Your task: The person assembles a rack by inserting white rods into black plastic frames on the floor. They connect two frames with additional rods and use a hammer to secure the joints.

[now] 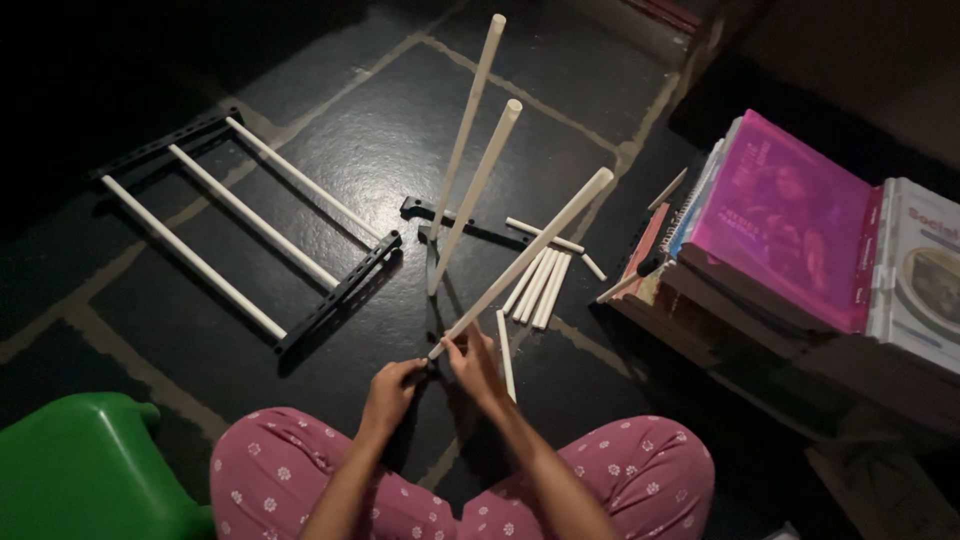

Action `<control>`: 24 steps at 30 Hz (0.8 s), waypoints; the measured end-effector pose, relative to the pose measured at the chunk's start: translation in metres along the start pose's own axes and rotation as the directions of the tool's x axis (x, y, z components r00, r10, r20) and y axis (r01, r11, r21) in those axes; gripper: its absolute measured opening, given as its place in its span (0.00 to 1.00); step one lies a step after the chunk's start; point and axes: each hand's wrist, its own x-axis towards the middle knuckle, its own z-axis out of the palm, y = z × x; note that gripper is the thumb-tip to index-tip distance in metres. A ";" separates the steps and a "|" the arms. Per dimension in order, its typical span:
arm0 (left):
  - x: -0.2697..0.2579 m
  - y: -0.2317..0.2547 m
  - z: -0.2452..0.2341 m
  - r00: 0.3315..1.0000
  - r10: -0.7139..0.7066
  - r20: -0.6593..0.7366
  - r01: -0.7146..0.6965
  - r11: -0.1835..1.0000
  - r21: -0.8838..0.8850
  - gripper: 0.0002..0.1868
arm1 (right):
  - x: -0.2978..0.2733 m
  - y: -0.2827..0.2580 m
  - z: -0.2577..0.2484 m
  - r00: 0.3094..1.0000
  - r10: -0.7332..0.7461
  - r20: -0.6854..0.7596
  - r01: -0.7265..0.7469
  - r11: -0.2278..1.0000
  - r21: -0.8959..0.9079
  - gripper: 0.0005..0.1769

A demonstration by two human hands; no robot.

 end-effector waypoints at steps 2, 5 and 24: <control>0.001 0.001 0.001 0.998 0.051 -0.027 -0.049 0.997 0.052 0.18 | -0.001 -0.001 0.001 1.000 -0.005 0.028 0.005 1.000 -0.013 0.16; 0.001 0.004 0.000 0.999 0.047 -0.023 -0.045 0.996 0.077 0.17 | 0.002 0.001 0.007 0.997 -0.007 0.080 0.009 1.000 -0.019 0.16; -0.002 0.000 -0.001 0.997 0.075 -0.024 -0.074 0.996 0.048 0.20 | -0.013 -0.033 0.004 0.980 0.138 0.144 -0.125 0.988 -0.095 0.19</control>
